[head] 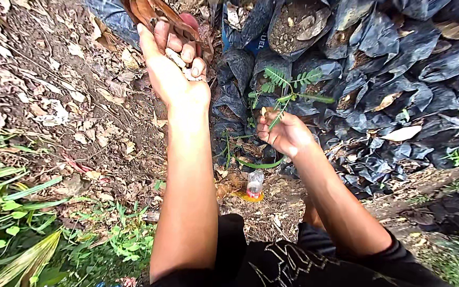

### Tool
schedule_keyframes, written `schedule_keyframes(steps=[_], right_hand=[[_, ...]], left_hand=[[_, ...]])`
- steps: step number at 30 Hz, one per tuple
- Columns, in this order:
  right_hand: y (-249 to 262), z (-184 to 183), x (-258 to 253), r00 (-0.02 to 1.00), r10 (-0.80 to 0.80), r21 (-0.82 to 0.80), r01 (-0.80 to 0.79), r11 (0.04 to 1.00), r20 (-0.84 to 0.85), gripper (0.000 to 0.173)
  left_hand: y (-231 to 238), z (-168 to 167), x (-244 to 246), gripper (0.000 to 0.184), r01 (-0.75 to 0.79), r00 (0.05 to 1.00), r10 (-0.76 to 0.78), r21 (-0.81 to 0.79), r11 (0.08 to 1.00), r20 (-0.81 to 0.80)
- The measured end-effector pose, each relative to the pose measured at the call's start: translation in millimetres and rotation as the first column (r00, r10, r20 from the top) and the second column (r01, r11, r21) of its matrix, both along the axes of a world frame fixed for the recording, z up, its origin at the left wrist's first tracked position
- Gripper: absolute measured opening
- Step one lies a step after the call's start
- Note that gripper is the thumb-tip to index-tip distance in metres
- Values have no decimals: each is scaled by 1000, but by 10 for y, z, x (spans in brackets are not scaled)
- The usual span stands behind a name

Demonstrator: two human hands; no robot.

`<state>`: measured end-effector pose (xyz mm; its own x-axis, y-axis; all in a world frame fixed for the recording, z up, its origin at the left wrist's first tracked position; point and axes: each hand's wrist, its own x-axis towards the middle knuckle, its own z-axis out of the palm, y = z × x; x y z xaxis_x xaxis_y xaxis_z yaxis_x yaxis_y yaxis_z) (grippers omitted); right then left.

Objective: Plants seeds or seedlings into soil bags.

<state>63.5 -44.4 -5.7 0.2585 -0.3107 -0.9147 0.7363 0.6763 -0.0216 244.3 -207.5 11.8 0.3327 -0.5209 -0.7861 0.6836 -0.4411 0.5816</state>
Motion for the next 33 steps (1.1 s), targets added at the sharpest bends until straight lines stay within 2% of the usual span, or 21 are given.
schedule_keyframes(steps=[1, 2, 4, 5, 9, 10, 11, 14, 17, 19, 23, 26, 28, 30, 31, 33], right_hand=[[-57, 10, 52, 978, 46, -5, -48, 999, -203, 13], [-110, -8, 100, 907, 92, -18, -109, 994, -412, 9], [-179, -116, 143, 640, 212, 3, -311, 950, -738, 9], [-222, -185, 142, 495, 282, 68, -407, 911, -822, 10], [-428, -363, 181, 71, 497, 356, -611, 707, -865, 15], [-466, -398, 199, -17, 517, 407, -639, 653, -856, 18], [-510, -413, 209, -61, 555, 452, -657, 604, -829, 21], [-671, -411, 240, -94, 666, 547, -661, 514, -740, 24], [-743, -390, 291, -103, 698, 587, -635, 502, -709, 24], [-778, -398, 342, -101, 686, 597, -592, 541, -721, 22], [-644, -402, 431, 9, 583, 484, -547, 683, -813, 17], [-526, -348, 356, 41, 557, 412, -629, 660, -830, 20], [-498, -146, 331, 30, 600, 384, -743, 549, -800, 32], [-515, 168, 379, 40, 699, 373, -823, 429, -714, 32], [-516, 321, 407, 81, 712, 320, -854, 411, -697, 31], [-523, 584, 462, 227, 620, 131, -870, 476, -751, 27]], left_hand=[[-3, 4, -2, 42, 12, 1000, -12, -6, 1000, -4], [-11, 0, -6, 42, 13, 1000, -13, -9, 1000, -7], [1, -4, -22, 43, 16, 1000, -16, 14, 1000, -7], [5, -12, -28, 43, 19, 1000, -18, 27, 999, -10], [6, -6, -59, 44, 33, 999, -32, 69, 997, -8], [5, -2, -62, 44, 36, 999, -35, 78, 996, -3], [6, -2, -61, 44, 39, 999, -38, 83, 996, -3], [3, -3, -53, 44, 47, 999, -46, 86, 995, -10], [-10, 17, -63, 41, 42, 999, -41, 101, 994, -7], [-15, 17, -35, 42, 49, 999, -50, 112, 992, 5], [-13, 43, 76, 40, 81, 992, -102, 245, 966, 77], [-17, 52, 115, 39, 138, 972, -192, 331, 934, 137], [-26, 81, 139, 38, 187, 926, -287, 361, 914, 247], [-32, 111, 213, 36, 166, 848, -310, 341, 925, 430], [-35, 110, 270, 34, 139, 803, -288, 305, 942, 522], [-49, 121, 357, 28, 124, 717, -253, 239, 963, 649]])
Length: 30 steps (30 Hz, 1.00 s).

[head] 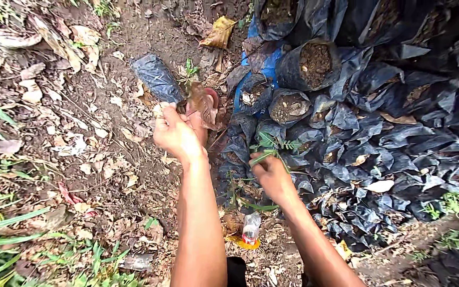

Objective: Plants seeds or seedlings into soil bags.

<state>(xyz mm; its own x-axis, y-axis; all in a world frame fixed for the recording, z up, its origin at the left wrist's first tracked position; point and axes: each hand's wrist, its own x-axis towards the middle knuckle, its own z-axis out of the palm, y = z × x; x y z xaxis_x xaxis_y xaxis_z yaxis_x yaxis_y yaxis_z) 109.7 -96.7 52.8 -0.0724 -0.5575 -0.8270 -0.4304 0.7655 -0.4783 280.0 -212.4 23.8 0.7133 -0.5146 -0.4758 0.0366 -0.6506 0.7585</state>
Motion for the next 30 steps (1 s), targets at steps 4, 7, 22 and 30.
schedule_keyframes(steps=[4, 7, 22, 30], right_hand=[[-446, 280, 149, 984, -108, -390, 155, 908, 140, 18], [-937, 280, 179, 987, -61, -497, 128, 858, 149, 19], [-1571, -151, 139, 926, 115, -314, 4, 949, 360, 10], [-1495, -266, 26, 633, -367, 156, 365, 918, 681, 16]], left_hand=[[18, 23, -16, 28, 311, 944, -292, -117, 943, 154], [51, 18, -109, 22, 529, 839, -495, -126, 839, 225], [36, 30, -47, 21, 563, 770, -528, -7, 826, -359], [-25, 63, 188, 41, -59, 583, 65, 38, 998, -809]])
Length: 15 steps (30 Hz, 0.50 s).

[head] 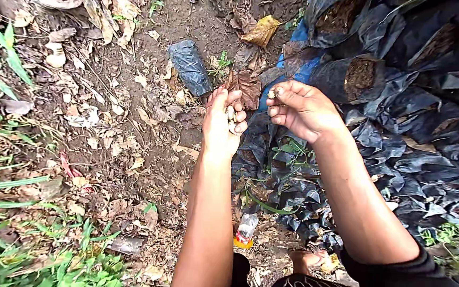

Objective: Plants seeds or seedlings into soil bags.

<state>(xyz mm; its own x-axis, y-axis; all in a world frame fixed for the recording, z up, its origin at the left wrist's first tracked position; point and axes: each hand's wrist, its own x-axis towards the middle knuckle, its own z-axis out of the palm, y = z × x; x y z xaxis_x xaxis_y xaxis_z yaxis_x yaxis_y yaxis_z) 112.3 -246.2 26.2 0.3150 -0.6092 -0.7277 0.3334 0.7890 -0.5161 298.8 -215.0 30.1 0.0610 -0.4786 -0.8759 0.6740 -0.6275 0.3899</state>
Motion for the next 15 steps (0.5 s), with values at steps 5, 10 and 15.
schedule_keyframes(steps=[5, 10, 15], right_hand=[[284, -202, 231, 575, 507, -33, -681, 731, -643, 14], [779, -616, 391, -158, 512, 278, -946, 167, -845, 20], [777, -719, 381, -320, 500, 416, -905, 90, -805, 23]], left_hand=[[5, -12, -14, 39, 7, 1000, -7, 21, 1000, 10], [-2, -5, -11, 38, -7, 1000, 7, 22, 1000, 13], [8, -49, -19, 35, -26, 1000, 25, 27, 999, 18]])
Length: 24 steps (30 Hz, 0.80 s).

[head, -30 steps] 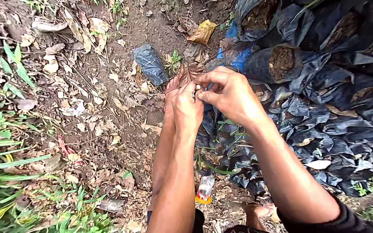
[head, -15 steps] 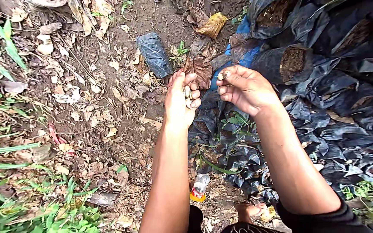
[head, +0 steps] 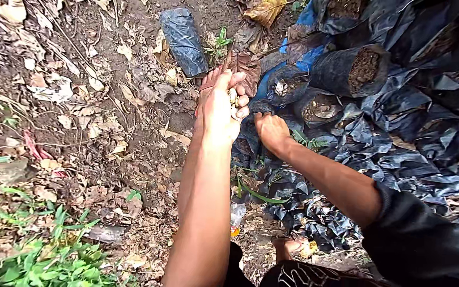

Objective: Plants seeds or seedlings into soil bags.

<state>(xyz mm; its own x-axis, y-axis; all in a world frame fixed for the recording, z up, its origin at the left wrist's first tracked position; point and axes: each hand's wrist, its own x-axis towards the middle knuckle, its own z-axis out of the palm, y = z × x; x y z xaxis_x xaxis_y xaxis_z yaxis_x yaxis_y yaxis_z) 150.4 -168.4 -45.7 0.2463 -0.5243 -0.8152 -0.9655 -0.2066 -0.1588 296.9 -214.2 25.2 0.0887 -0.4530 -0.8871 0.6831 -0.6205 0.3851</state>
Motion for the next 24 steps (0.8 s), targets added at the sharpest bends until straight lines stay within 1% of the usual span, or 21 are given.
schedule_keyframes(steps=[3, 6, 9, 11, 13, 15, 17, 19, 21, 22, 23, 24], right_hand=[[32, -25, 46, 999, 27, -9, -27, 1000, -31, 25], [49, 20, 89, 997, 64, 18, -63, 998, -52, 25], [5, 79, 98, 989, 132, 88, -125, 988, -71, 24], [-1, 65, 65, 979, 198, 77, -194, 978, -55, 22], [-2, -21, -31, 956, 293, -41, -292, 955, 24, 19], [-70, -123, -143, 924, 370, -173, -350, 920, 98, 19], [-151, -206, -214, 896, 433, -255, -398, 881, 99, 20], [-132, -265, -291, 872, 480, -300, -435, 849, 94, 19], [-124, -283, -319, 866, 489, -308, -439, 844, 106, 19], [-143, -263, -304, 875, 466, -278, -419, 864, 129, 19], [-181, -212, -298, 897, 408, -224, -367, 903, 173, 18], [-248, -140, -307, 922, 309, -164, -276, 947, 233, 17]], left_hand=[[-9, 11, -8, 35, -10, 1000, 10, 14, 1000, 5], [-13, 22, 8, 34, -24, 1000, 24, 7, 1000, -4], [-11, 15, 18, 35, -35, 999, 35, -8, 999, -24], [5, 6, 17, 34, -41, 999, 40, -20, 999, -36], [4, -7, 27, 34, -52, 998, 51, -13, 999, -42], [7, -23, 29, 34, -54, 997, 54, -8, 998, -51], [12, -37, 14, 34, -47, 997, 46, -15, 999, -66], [20, -35, -20, 36, -37, 997, 35, -15, 999, -72], [-2, -12, -41, 40, -37, 995, 35, -16, 999, -96], [-6, 1, -44, 44, -49, 991, 47, -18, 999, -126], [-7, 11, -51, 49, -70, 983, 66, -19, 997, -174], [-14, 5, -62, 51, -93, 970, 84, -31, 995, -227]])
